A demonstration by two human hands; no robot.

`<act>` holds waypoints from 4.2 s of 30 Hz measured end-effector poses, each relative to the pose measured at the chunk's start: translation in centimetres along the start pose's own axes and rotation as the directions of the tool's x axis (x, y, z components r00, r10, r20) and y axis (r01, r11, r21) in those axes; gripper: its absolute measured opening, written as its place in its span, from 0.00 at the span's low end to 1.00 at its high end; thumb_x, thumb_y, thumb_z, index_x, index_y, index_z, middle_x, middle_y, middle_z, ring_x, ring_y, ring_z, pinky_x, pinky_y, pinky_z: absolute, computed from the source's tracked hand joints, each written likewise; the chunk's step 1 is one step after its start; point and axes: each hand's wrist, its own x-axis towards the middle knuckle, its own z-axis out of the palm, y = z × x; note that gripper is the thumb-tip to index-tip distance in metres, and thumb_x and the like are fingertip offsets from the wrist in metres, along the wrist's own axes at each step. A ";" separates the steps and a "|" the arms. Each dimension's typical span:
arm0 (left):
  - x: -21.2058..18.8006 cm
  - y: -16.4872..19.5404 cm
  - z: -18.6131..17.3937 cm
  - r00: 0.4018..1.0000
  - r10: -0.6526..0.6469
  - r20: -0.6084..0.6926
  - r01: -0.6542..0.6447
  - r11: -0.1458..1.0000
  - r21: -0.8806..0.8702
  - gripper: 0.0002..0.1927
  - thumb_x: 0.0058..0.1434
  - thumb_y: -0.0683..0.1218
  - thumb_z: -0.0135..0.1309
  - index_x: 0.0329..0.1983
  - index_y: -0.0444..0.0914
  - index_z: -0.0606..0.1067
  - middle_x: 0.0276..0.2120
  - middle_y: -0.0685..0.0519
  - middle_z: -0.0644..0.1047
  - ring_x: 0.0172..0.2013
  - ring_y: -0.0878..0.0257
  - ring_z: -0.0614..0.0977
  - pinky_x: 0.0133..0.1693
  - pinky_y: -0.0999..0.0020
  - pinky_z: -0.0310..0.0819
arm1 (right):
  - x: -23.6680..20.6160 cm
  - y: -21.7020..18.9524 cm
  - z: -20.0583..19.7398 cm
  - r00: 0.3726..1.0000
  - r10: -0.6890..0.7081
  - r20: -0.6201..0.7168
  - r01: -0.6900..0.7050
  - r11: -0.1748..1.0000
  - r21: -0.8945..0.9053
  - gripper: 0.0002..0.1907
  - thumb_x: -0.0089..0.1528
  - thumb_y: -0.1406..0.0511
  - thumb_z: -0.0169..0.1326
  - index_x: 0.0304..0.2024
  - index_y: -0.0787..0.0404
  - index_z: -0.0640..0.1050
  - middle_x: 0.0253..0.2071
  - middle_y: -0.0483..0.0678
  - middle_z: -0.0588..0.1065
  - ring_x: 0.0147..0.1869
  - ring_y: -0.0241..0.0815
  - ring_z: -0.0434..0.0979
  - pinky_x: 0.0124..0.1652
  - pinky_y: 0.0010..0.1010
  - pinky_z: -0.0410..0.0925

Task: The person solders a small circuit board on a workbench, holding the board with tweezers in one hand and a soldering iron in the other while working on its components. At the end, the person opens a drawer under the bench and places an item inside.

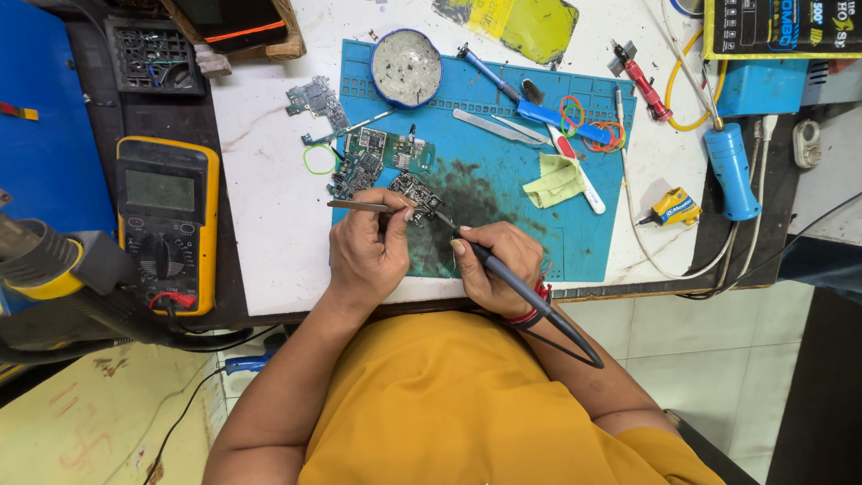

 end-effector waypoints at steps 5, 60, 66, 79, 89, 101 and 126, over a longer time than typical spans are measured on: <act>0.1 -0.1 0.0 1.000 0.004 0.003 -0.004 1.000 0.005 0.09 0.69 0.36 0.55 0.47 0.35 0.68 0.38 0.49 0.82 0.36 0.61 0.87 0.37 0.70 0.81 | 0.0 0.1 0.0 1.000 0.002 0.005 -0.002 1.000 0.003 0.09 0.63 0.68 0.64 0.38 0.66 0.76 0.31 0.52 0.79 0.30 0.46 0.80 0.32 0.31 0.70; 1.8 -3.3 -0.1 0.953 -0.059 -0.296 -0.101 0.863 -0.496 0.10 0.76 0.36 0.48 0.55 0.35 0.63 0.49 0.44 0.78 0.35 0.70 0.77 0.38 0.75 0.76 | 6.1 0.6 1.0 0.962 -0.156 0.222 0.187 0.974 -0.127 0.20 0.59 0.68 0.62 0.54 0.62 0.77 0.47 0.53 0.79 0.45 0.54 0.78 0.47 0.39 0.71; 7.0 -2.7 -0.5 0.969 0.025 -0.248 -0.109 0.938 -0.330 0.08 0.73 0.34 0.54 0.52 0.32 0.70 0.45 0.45 0.82 0.33 0.71 0.79 0.34 0.76 0.73 | 2.5 0.7 1.2 0.991 0.081 0.108 -0.087 0.995 0.048 0.25 0.70 0.56 0.52 0.64 0.64 0.69 0.48 0.50 0.81 0.41 0.43 0.79 0.43 0.33 0.72; 11.7 -3.3 -0.3 0.963 0.066 -0.261 -0.052 0.997 0.061 0.05 0.67 0.39 0.63 0.42 0.35 0.78 0.26 0.53 0.82 0.18 0.72 0.74 0.23 0.73 0.64 | 0.5 1.8 1.9 0.977 0.187 0.100 -0.205 0.954 0.219 0.30 0.73 0.48 0.47 0.63 0.65 0.67 0.44 0.51 0.80 0.35 0.37 0.77 0.37 0.28 0.70; 10.9 -3.3 -0.6 0.962 0.096 -0.256 -0.094 0.995 0.018 0.04 0.70 0.37 0.60 0.43 0.34 0.76 0.29 0.53 0.82 0.19 0.73 0.74 0.24 0.75 0.64 | 0.8 1.3 1.7 0.974 0.188 0.128 -0.209 0.962 0.178 0.30 0.73 0.46 0.45 0.62 0.64 0.68 0.43 0.50 0.81 0.35 0.38 0.79 0.37 0.29 0.71; 11.2 -3.3 -0.4 0.959 0.128 -0.254 -0.126 0.992 0.025 0.04 0.71 0.37 0.60 0.42 0.34 0.76 0.31 0.51 0.83 0.22 0.73 0.75 0.26 0.76 0.66 | 0.4 1.6 1.8 0.972 0.196 0.128 -0.219 0.953 0.207 0.30 0.73 0.45 0.45 0.61 0.63 0.69 0.43 0.50 0.81 0.35 0.37 0.78 0.36 0.28 0.70; 0.7 -1.6 -0.1 0.996 -0.030 -0.083 0.012 0.978 -0.208 0.05 0.71 0.35 0.55 0.46 0.33 0.71 0.39 0.49 0.84 0.28 0.75 0.74 0.30 0.79 0.68 | 0.2 0.5 0.1 0.964 0.265 -0.002 -0.260 0.947 0.187 0.09 0.70 0.66 0.53 0.47 0.67 0.75 0.30 0.48 0.79 0.32 0.36 0.80 0.35 0.25 0.70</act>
